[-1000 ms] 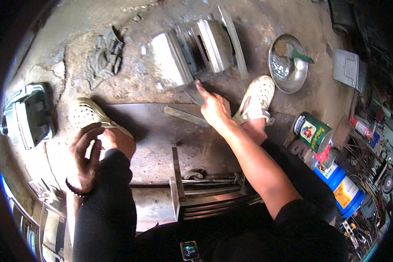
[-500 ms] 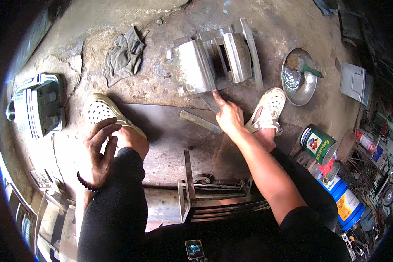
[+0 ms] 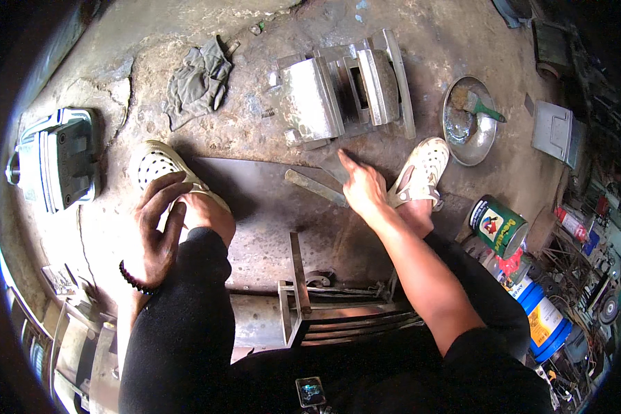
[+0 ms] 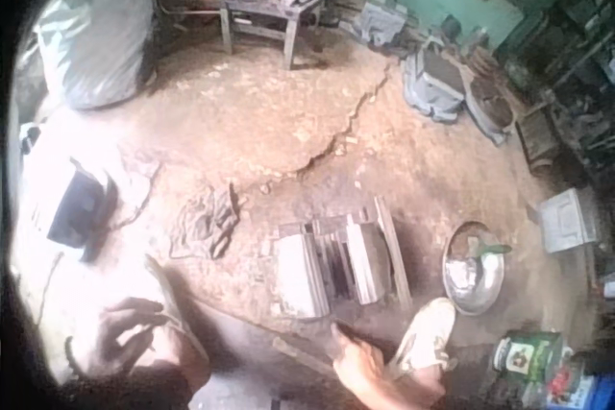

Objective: The person sits on the floor and cleans a metal part using a cloth and a brush. They wipe the part, apply liquid from a bottle, and continue scrubbing with the brush.

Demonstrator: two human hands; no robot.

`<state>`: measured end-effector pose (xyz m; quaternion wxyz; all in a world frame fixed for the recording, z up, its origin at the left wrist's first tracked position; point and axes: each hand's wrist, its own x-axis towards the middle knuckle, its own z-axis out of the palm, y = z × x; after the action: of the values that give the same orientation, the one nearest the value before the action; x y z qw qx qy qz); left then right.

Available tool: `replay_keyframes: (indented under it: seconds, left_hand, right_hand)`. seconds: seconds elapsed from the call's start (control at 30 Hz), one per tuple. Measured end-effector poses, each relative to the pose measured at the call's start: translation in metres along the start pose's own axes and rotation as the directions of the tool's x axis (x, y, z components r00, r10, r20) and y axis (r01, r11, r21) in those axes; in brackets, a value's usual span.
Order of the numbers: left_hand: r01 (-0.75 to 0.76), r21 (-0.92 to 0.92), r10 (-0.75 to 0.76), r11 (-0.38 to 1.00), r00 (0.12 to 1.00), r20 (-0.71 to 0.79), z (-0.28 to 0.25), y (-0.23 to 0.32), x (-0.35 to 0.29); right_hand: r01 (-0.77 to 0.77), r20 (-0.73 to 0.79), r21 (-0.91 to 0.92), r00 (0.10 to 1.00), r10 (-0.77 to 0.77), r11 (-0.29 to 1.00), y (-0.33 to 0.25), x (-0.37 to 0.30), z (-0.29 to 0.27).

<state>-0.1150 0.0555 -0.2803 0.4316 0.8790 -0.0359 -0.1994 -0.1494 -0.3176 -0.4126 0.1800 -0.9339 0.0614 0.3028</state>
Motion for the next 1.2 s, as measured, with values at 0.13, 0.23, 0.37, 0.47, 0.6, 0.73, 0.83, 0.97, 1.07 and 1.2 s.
replay_keyframes:
  seconds: [0.13, 0.23, 0.37, 0.47, 0.6, 0.73, 0.83, 0.97, 1.07, 1.2]
  left_hand:
    - [0.011, -0.04, -0.013, 0.999, 0.999, -0.051, -0.001, -0.003, -0.005]
    - [0.027, -0.034, -0.03, 0.999, 0.997, -0.077, -0.001, -0.004, -0.006]
    - [0.01, 0.001, -0.01, 1.0, 0.998, -0.07, 0.002, -0.007, -0.005]
    - [0.035, 0.006, -0.034, 0.999, 0.997, -0.073, 0.002, -0.006, -0.005]
    - [0.059, 0.065, -0.055, 0.996, 0.997, -0.062, 0.0, -0.004, -0.005]
    - [0.056, 0.043, -0.054, 0.997, 0.997, -0.046, 0.001, -0.002, -0.001]
    - [0.049, 0.044, -0.047, 0.998, 0.998, -0.047, 0.003, 0.0, 0.002]
    - [0.039, 0.082, -0.037, 0.996, 0.999, -0.02, 0.005, 0.004, 0.005]
    - [0.044, 0.105, -0.042, 0.993, 0.999, -0.015, 0.005, 0.006, 0.006]
    - [0.06, 0.146, -0.06, 0.987, 0.998, -0.006, 0.004, 0.007, 0.006]
  right_hand:
    - [0.076, -0.163, 0.064, 0.984, -0.065, 0.995, 0.014, -0.032, 0.013]
    - [0.126, -0.183, 0.182, 0.979, -0.093, 0.975, 0.01, -0.035, 0.02]
    - [0.137, -0.207, 0.179, 0.973, -0.099, 0.974, 0.003, -0.008, 0.02]
    - [0.228, -0.276, 0.098, 0.941, -0.194, 0.969, 0.005, 0.016, 0.02]
    - [0.168, -0.224, -0.028, 0.96, -0.17, 0.985, 0.008, 0.023, 0.026]
    - [0.224, -0.295, 0.022, 0.933, -0.208, 0.974, 0.008, 0.017, 0.029]
    - [0.226, -0.344, 0.079, 0.92, -0.186, 0.971, 0.01, 0.02, 0.024]
    - [0.223, -0.256, 0.018, 0.943, -0.211, 0.975, 0.013, 0.032, 0.015]
    - [0.153, -0.168, 0.061, 0.976, -0.141, 0.986, 0.01, 0.032, 0.011]
    - [0.179, -0.175, -0.011, 0.968, -0.178, 0.984, 0.001, 0.031, 0.013]
